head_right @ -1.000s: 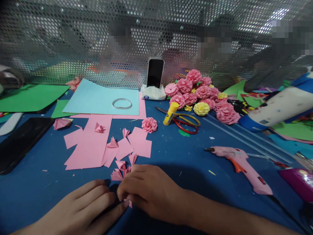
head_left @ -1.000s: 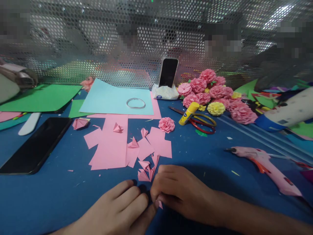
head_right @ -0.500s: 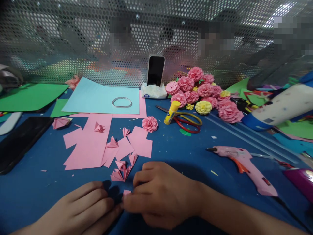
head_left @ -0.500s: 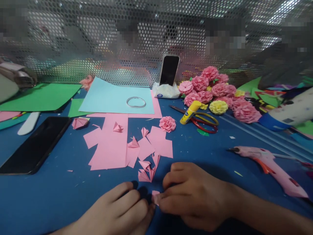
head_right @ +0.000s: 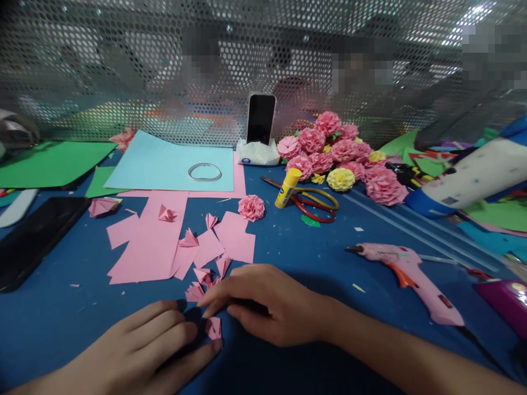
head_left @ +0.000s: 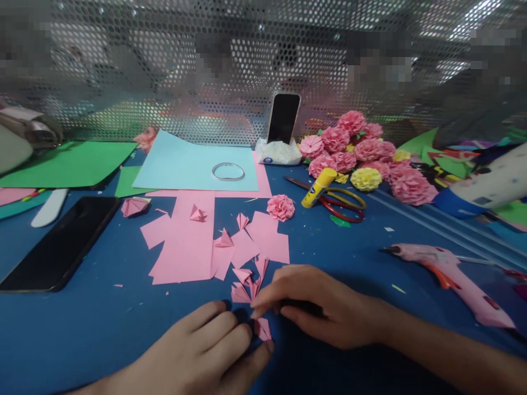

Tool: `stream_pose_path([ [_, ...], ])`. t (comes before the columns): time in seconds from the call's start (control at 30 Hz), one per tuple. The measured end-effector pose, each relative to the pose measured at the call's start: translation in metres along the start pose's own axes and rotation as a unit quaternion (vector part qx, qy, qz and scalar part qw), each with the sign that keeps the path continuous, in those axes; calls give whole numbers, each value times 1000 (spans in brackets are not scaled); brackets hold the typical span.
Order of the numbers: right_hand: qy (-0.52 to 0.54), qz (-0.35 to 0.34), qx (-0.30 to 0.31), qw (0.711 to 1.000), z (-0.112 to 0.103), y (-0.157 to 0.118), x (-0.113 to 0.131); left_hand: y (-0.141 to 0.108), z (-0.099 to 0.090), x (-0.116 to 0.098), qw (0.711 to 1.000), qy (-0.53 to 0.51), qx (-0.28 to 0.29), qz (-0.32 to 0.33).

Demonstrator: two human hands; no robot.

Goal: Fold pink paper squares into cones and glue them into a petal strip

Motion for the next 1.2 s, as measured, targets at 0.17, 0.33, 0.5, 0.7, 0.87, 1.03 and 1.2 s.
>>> stream_pose_path([
  [0.17, -27, 41, -4, 999, 2, -4, -7, 0, 0, -1, 1000, -2, 3, 4],
  [0.33, -59, 15, 20, 998, 6, -5, -11, 0, 0, 1, 1000, -6, -3, 3],
  [0.5, -65, -10, 36, 997, 8, -4, -11, 0, 0, 0, 1000, 14, -8, 3],
  [0.7, -134, -10, 54, 989, 10, -5, -10, -2, 0, 0, 1000, 11, -15, 0],
  [0.87, -153, -11, 52, 987, 11, -6, -10, -5, 0, 0, 1000, 1, -18, -4],
  [1.03, -161, -10, 57, 985, 12, -6, -11, -4, 1, 1, 1000, 3, -20, -5],
  [1.2, -188, -21, 57, 980, 14, -5, -7, -3, -1, 0, 1000, 8, -28, -9],
])
Point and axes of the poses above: each hand's wrist, its own y-axis towards the middle knuckle, its own z-axis out of the palm, x = y × z, the point moved 4 cm from there along y, towards the middle knuckle, and after that the axes turned 15 degrees about -z, right-handed, at the moved point
